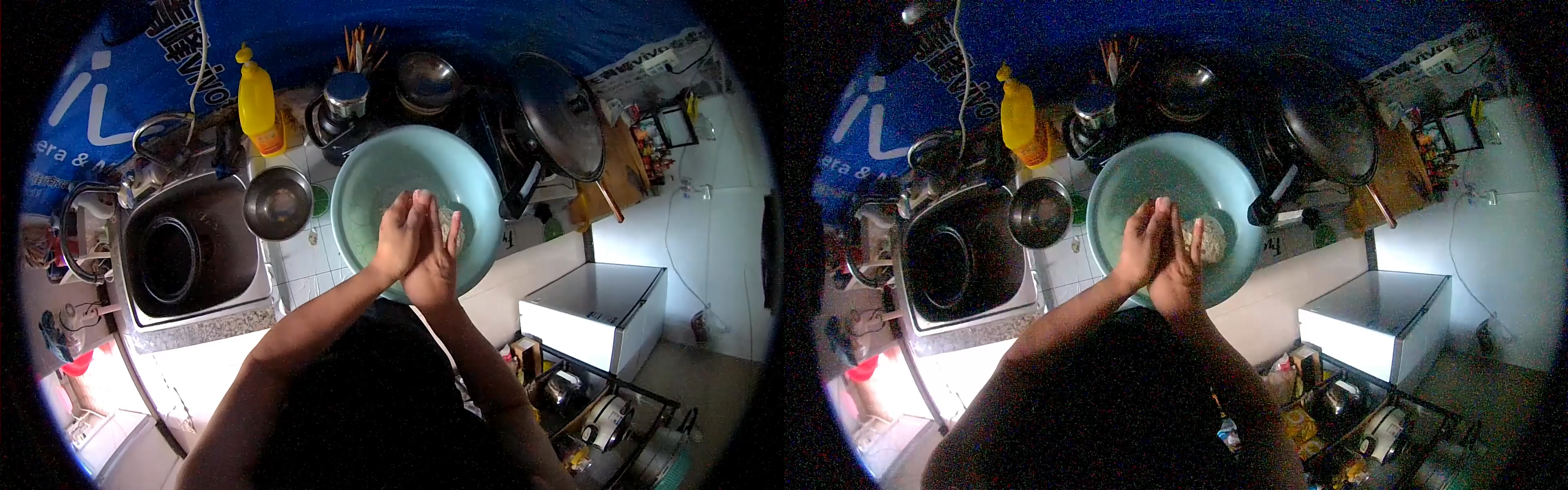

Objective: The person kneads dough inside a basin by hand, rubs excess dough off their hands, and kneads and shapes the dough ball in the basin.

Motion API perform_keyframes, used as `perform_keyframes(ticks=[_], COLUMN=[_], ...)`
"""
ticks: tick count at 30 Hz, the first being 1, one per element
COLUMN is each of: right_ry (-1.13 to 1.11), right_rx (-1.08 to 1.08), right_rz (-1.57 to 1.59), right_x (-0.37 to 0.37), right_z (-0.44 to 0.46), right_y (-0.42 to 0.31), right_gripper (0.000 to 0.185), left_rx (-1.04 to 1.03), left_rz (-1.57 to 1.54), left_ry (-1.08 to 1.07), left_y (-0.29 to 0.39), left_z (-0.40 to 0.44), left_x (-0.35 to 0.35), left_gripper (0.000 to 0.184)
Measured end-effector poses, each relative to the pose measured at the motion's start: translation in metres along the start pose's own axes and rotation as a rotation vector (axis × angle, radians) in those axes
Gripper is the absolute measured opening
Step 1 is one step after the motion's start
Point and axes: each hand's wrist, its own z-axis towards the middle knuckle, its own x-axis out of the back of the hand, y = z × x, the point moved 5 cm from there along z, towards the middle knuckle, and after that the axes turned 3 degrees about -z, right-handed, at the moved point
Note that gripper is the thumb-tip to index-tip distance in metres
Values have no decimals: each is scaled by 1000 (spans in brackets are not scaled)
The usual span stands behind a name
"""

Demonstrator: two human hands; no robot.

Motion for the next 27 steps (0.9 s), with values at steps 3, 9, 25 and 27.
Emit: perform_keyframes(ticks=[3,9,25,27], right_ry=[1,35,96,87], right_rx=[32,119,245,-175], right_rz=[19,4,376,762], right_x=[4,26,6,-19], right_z=[-2,2,-14,-21], right_y=[-3,2,29,73], right_gripper=[53,57,47,46], left_rx=[200,469,256,-681], left_rz=[-108,-439,31,752], left_ry=[-17,-64,-181,-206], left_y=[5,-27,-44,-36], left_z=[4,23,35,31], left_x=[2,13,34,45], left_gripper=[41,33,35,24])
